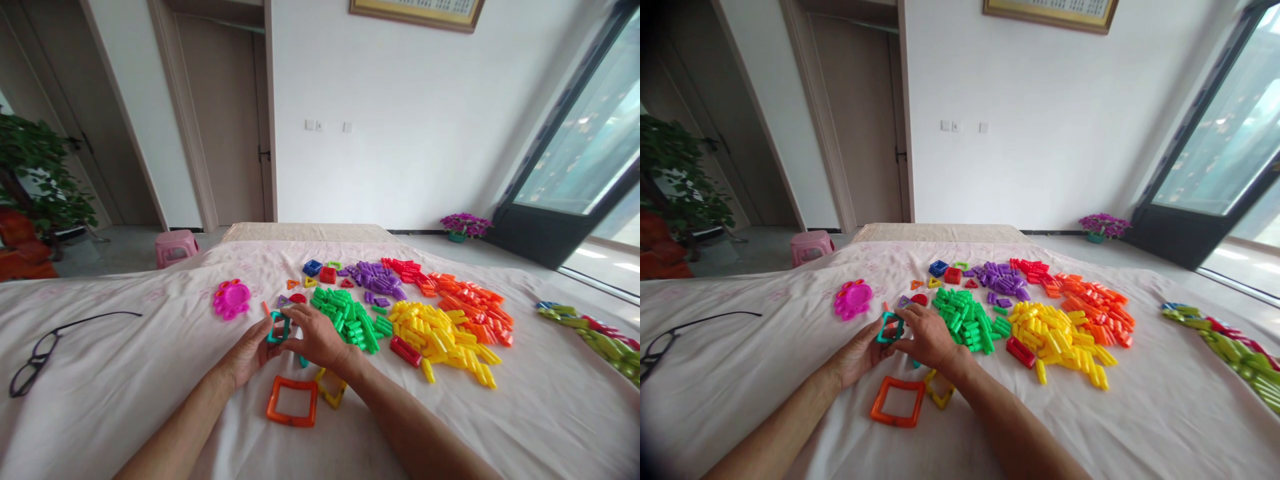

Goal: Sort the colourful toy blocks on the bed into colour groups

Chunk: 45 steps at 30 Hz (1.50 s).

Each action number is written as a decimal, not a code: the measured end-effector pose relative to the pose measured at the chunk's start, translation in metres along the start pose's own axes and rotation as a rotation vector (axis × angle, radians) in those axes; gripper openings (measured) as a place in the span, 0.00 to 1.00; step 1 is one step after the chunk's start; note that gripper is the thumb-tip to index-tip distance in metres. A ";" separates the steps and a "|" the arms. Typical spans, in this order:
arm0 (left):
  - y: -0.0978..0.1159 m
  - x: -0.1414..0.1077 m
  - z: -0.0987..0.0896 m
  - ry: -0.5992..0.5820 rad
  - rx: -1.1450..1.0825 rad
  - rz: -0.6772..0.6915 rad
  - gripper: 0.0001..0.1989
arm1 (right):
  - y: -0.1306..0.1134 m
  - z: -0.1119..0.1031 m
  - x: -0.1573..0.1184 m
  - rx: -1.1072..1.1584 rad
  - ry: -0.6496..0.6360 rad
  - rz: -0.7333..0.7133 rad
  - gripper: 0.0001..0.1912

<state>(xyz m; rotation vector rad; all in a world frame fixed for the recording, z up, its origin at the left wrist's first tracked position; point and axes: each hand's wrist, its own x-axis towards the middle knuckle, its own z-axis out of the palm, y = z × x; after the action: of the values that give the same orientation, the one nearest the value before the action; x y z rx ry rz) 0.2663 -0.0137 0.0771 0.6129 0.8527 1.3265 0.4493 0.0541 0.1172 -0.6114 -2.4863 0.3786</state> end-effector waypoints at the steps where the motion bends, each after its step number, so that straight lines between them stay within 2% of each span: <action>1: 0.000 0.000 -0.001 -0.003 -0.009 -0.003 0.19 | 0.000 0.001 0.000 -0.005 0.008 -0.002 0.32; 6: -0.004 0.003 -0.002 0.002 -0.017 -0.005 0.19 | -0.004 0.005 -0.002 -0.048 0.030 -0.010 0.32; 10: -0.004 0.005 0.000 0.009 0.047 0.051 0.25 | -0.006 0.004 -0.002 -0.089 0.063 0.038 0.30; 12: -0.001 0.007 -0.003 0.094 0.131 0.161 0.29 | -0.004 0.000 0.003 -0.114 0.090 0.110 0.30; 14: 0.005 0.009 -0.008 0.243 0.241 0.330 0.30 | 0.000 -0.009 0.014 -0.142 0.110 0.210 0.30; 16: 0.012 0.010 -0.017 0.412 0.367 0.488 0.30 | 0.007 -0.020 0.033 -0.189 0.109 0.301 0.29; 18: 0.017 0.010 -0.027 0.552 0.495 0.557 0.29 | 0.018 -0.030 0.058 -0.258 0.086 0.368 0.28; 21: 0.017 0.012 -0.037 0.634 0.649 0.543 0.27 | 0.041 -0.036 0.096 -0.362 0.026 0.453 0.26; 25: 0.013 0.016 -0.041 0.649 0.801 0.531 0.21 | 0.074 -0.024 0.134 -0.477 -0.094 0.494 0.22; 33: 0.010 0.025 -0.048 0.666 0.933 0.460 0.20 | 0.113 0.003 0.168 -0.563 -0.229 0.524 0.20; 37: 0.008 0.028 -0.050 0.678 0.966 0.451 0.20 | 0.116 0.005 0.171 -0.531 -0.296 0.524 0.19; 39: 0.008 0.028 -0.051 0.680 0.982 0.443 0.20 | 0.112 0.001 0.168 -0.514 -0.287 0.496 0.20; 42: 0.009 0.029 -0.050 0.688 0.996 0.441 0.19 | 0.098 -0.008 0.159 -0.480 -0.259 0.441 0.22; 45: 0.013 0.027 -0.048 0.730 1.002 0.445 0.18 | 0.075 -0.011 0.142 -0.417 -0.301 0.381 0.19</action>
<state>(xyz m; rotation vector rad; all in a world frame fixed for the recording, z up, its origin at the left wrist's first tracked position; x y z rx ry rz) 0.2205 0.0111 0.0551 1.1557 2.1294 1.4875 0.3756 0.1906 0.1600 -1.2915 -2.7528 0.0878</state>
